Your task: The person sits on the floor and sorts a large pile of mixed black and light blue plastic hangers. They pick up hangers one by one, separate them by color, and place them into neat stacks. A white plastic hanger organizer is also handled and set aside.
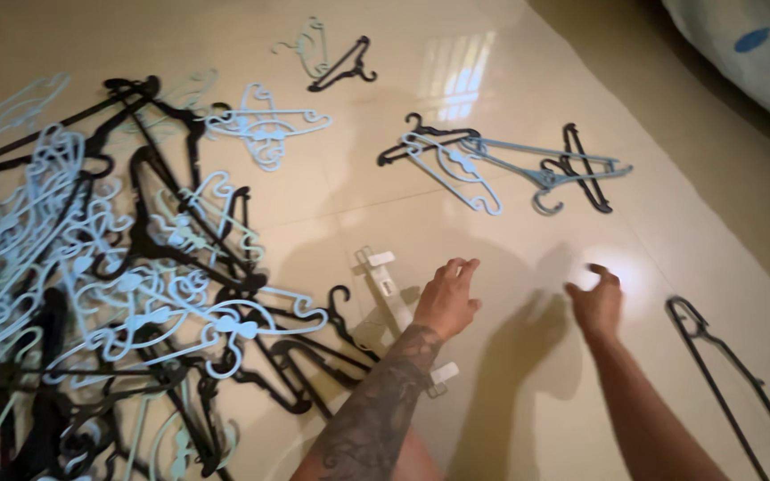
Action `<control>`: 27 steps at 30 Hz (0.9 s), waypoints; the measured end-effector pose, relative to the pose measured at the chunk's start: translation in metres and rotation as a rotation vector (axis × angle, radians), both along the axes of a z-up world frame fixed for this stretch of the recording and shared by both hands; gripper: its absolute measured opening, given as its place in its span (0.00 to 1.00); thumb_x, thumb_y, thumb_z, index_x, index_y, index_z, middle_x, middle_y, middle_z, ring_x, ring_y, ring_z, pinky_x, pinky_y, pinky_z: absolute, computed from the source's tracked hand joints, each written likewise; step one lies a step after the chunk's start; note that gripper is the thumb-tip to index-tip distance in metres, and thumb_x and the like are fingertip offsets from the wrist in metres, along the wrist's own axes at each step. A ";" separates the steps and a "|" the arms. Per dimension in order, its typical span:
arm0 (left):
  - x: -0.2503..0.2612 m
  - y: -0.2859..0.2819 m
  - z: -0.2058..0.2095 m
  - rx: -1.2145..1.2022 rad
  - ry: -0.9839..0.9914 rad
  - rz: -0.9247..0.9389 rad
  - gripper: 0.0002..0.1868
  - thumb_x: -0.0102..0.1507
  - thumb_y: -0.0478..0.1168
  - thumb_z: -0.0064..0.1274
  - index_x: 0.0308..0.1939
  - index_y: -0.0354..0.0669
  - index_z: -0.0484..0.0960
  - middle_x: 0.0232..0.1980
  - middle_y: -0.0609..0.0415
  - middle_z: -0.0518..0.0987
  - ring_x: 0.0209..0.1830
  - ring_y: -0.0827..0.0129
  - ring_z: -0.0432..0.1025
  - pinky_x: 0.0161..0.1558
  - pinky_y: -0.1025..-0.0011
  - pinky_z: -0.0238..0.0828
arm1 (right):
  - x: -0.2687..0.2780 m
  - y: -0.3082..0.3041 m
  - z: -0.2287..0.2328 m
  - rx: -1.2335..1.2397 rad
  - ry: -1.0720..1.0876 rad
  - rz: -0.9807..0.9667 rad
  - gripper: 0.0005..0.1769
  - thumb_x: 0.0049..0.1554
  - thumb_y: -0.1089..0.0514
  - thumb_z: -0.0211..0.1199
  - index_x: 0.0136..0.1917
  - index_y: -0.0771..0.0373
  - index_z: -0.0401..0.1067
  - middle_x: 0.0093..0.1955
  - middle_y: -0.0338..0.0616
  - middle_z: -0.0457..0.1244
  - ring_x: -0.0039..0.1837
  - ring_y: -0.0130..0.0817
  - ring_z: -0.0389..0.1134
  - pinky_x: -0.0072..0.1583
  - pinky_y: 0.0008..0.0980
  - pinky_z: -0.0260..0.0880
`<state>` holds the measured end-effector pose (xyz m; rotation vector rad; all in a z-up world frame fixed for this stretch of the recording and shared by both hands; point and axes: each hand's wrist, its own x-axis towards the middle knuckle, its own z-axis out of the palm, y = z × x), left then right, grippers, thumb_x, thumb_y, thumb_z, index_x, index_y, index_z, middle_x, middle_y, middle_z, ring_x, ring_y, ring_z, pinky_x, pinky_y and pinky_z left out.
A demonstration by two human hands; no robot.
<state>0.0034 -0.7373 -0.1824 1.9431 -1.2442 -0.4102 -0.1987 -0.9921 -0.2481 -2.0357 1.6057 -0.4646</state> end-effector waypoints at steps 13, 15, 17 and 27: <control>-0.037 -0.017 -0.026 0.138 -0.053 -0.145 0.40 0.57 0.37 0.64 0.72 0.48 0.65 0.74 0.44 0.63 0.74 0.49 0.57 0.68 0.55 0.60 | -0.080 0.033 -0.081 -0.447 0.408 -0.071 0.37 0.58 0.42 0.57 0.74 0.64 0.60 0.71 0.59 0.57 0.72 0.62 0.55 0.62 0.70 0.57; -0.049 -0.030 -0.031 0.120 -0.131 -0.184 0.40 0.58 0.37 0.61 0.73 0.50 0.64 0.75 0.44 0.62 0.76 0.48 0.55 0.68 0.51 0.57 | -0.047 0.079 -0.081 -0.365 0.298 0.207 0.29 0.59 0.51 0.57 0.71 0.62 0.63 0.63 0.56 0.62 0.64 0.56 0.64 0.61 0.58 0.64; -0.066 -0.048 -0.041 0.140 -0.252 -0.245 0.38 0.59 0.38 0.58 0.73 0.52 0.63 0.76 0.46 0.61 0.77 0.49 0.53 0.68 0.45 0.54 | -0.020 0.113 -0.074 -0.569 0.021 0.448 0.32 0.48 0.56 0.61 0.66 0.65 0.66 0.63 0.61 0.64 0.62 0.59 0.65 0.55 0.59 0.63; -0.082 -0.064 -0.068 0.384 -0.372 -0.071 0.40 0.65 0.42 0.46 0.81 0.47 0.51 0.82 0.44 0.50 0.80 0.44 0.43 0.72 0.38 0.46 | -0.049 0.051 0.004 -0.243 0.010 0.328 0.26 0.52 0.60 0.67 0.65 0.53 0.73 0.73 0.50 0.60 0.71 0.52 0.62 0.68 0.49 0.65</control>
